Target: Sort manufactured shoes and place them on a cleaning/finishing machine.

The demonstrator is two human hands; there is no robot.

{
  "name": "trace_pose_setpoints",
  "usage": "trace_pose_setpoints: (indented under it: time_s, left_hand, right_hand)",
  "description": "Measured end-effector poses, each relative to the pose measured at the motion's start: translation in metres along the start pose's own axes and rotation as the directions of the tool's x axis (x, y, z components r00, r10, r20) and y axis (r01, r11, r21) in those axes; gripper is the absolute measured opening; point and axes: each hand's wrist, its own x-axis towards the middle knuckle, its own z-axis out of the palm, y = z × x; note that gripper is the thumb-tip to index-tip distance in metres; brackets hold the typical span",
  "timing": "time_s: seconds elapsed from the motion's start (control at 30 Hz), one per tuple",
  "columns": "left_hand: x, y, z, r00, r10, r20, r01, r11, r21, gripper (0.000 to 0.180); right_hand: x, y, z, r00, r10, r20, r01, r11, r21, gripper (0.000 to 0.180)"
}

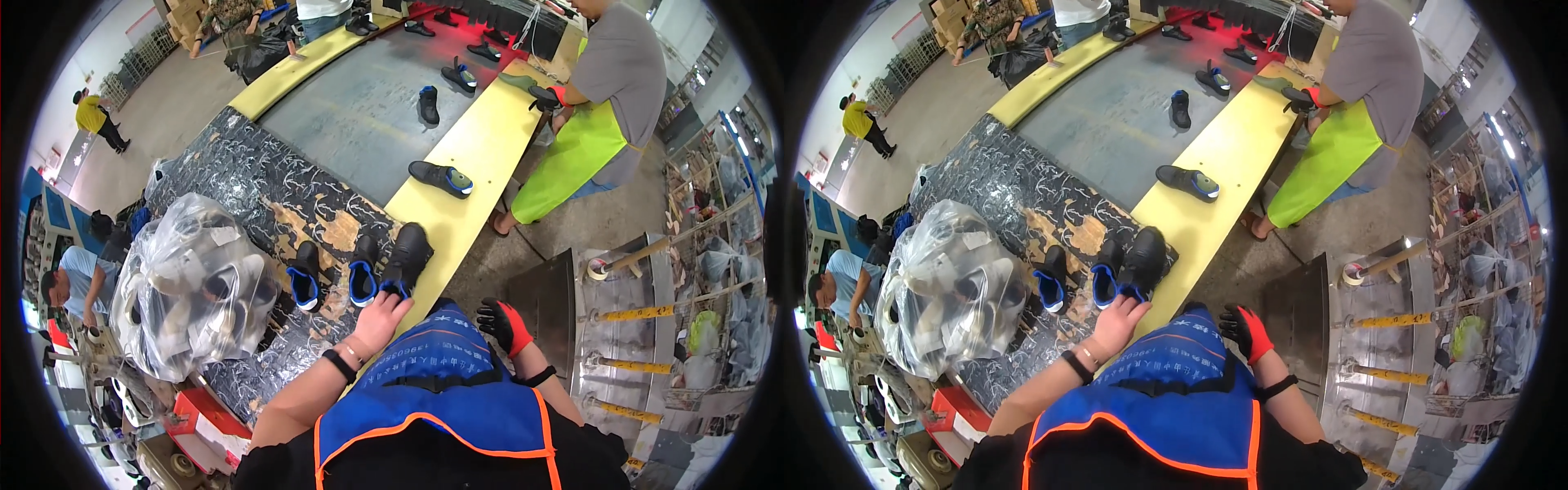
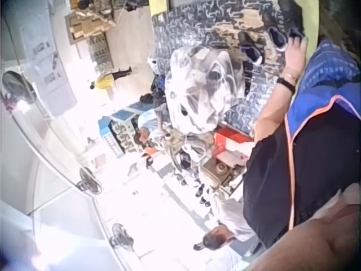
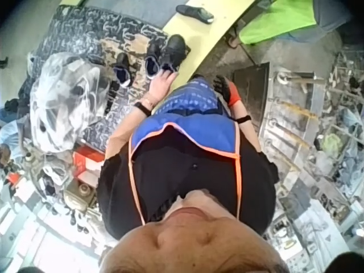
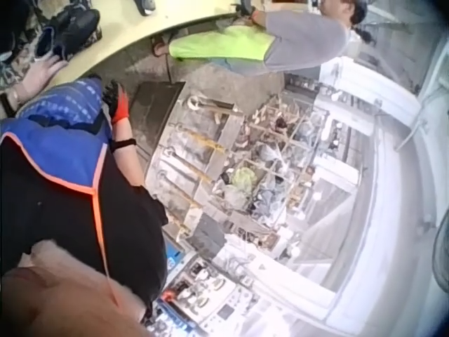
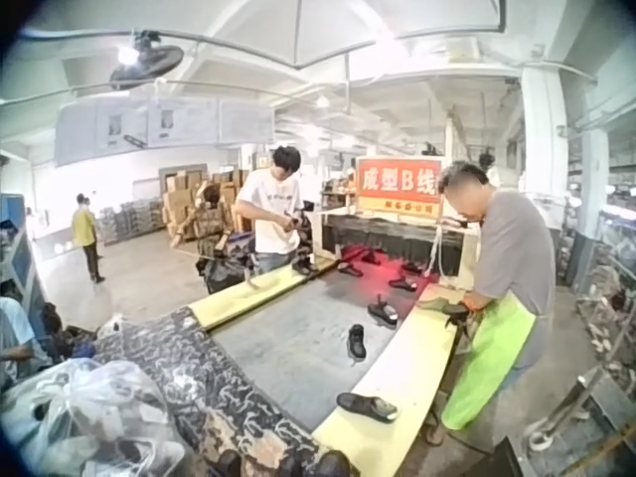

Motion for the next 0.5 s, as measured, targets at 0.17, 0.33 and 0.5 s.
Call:
trace_pose_setpoints:
  time_s: [0.17, 0.33, 0.5]
  left_hand:
    - [-0.018, -0.022, 0.046, 0.942, -0.277, 0.189, 0.263, 0.96, 0.096, 0.027]
    - [-0.017, -0.02, 0.02, 0.946, -0.325, -0.003, 0.325, 0.945, 0.048, 0.031]
    - [-0.038, -0.034, -0.006, 0.842, -0.442, -0.31, 0.48, 0.875, 0.058, 0.036]
  right_hand:
    - [-0.006, -0.001, 0.003, 1.0, 0.0, 0.01, 0.001, 0.999, -0.048, 0.037]
    - [-0.003, 0.008, -0.013, 0.998, -0.036, 0.057, 0.036, 0.999, 0.002, 0.037]
    - [-0.001, 0.007, -0.009, 1.0, 0.007, 0.017, -0.006, 1.0, -0.014, 0.035]
